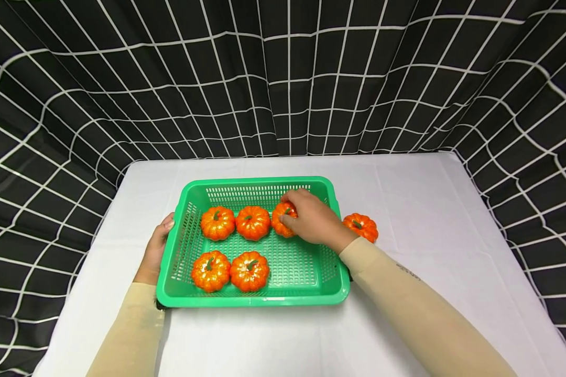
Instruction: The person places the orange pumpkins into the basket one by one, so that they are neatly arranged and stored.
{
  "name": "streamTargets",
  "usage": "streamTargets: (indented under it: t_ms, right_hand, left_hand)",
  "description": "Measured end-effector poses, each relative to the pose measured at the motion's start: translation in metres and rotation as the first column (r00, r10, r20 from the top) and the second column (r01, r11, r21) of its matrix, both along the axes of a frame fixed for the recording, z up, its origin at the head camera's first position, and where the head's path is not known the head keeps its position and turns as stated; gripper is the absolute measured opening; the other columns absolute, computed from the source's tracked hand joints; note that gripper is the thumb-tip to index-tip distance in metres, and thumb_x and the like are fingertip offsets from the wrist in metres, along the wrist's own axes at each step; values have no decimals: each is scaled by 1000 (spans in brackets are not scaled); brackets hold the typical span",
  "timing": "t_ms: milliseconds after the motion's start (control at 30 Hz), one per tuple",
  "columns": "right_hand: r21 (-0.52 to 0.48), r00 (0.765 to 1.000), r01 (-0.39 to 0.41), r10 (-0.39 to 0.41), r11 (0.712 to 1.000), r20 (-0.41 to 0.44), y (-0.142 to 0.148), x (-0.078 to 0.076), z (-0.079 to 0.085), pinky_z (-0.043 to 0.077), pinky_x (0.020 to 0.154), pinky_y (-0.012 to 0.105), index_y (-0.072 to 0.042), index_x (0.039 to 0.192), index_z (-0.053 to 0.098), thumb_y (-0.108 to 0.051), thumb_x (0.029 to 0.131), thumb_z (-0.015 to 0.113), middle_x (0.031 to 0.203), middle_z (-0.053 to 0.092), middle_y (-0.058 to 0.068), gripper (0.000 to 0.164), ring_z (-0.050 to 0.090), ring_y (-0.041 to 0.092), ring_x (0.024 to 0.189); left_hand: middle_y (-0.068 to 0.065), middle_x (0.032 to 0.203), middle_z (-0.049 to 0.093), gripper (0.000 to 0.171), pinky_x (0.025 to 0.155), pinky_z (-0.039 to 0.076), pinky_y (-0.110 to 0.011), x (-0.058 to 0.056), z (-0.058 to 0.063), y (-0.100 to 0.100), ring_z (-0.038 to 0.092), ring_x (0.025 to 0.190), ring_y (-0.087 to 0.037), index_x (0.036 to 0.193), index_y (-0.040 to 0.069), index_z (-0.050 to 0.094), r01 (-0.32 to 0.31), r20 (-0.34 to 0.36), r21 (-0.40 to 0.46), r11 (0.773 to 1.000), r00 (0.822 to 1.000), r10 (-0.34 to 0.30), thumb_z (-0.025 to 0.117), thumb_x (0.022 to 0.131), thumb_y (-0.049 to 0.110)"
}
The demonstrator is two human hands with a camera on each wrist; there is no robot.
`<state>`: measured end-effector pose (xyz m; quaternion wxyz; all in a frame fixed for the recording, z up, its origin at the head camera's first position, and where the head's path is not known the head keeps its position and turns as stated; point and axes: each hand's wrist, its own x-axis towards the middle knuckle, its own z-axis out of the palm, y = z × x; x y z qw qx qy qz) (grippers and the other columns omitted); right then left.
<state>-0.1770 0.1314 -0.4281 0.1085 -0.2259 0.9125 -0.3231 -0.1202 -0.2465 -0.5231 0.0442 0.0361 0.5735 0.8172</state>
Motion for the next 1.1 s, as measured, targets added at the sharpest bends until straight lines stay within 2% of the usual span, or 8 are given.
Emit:
streamTargets:
  t_ms: [300, 633, 1000, 1100]
  right_hand:
    - [58, 1000, -25, 25, 998, 3, -3, -2, -2, 45, 115, 55, -2, 142, 64, -19, 105, 72, 144, 60, 18, 42, 54, 36, 136]
    - [59, 999, -40, 38, 997, 28, -5, -4, -6, 50, 106, 51, -1, 140, 64, -11, 104, 68, 137, 62, 17, 37, 58, 33, 122]
    - [18, 999, -6, 5, 1000, 52, -3, -4, -6, 46, 113, 54, -2, 145, 63, -15, 104, 73, 149, 58, 17, 44, 53, 35, 134]
    - [9, 999, -3, 3, 1000, 49, -3, -4, -6, 47, 111, 54, -2, 145, 62, -15, 104, 73, 149, 58, 17, 45, 54, 35, 131]
  left_hand:
    - [-5, 102, 71, 30, 70, 62, -31, 1, 2, 1, 71, 82, -16, 119, 17, 61, -27, 31, -10, 1000, 999, 27, 34, 107, 23]
    - [-5, 104, 72, 31, 73, 63, -31, 1, 2, 0, 72, 84, -15, 123, 15, 60, -2, 13, 3, 1000, 1000, 2, 34, 109, 23]
    - [-6, 105, 72, 30, 72, 63, -30, -1, 0, 0, 72, 83, -16, 123, 14, 61, 0, 8, 18, 1000, 1000, 0, 35, 107, 22]
    - [-5, 104, 72, 31, 71, 63, -30, 0, 0, 1, 72, 83, -16, 122, 15, 61, -12, 14, 12, 1000, 1000, 12, 35, 107, 22]
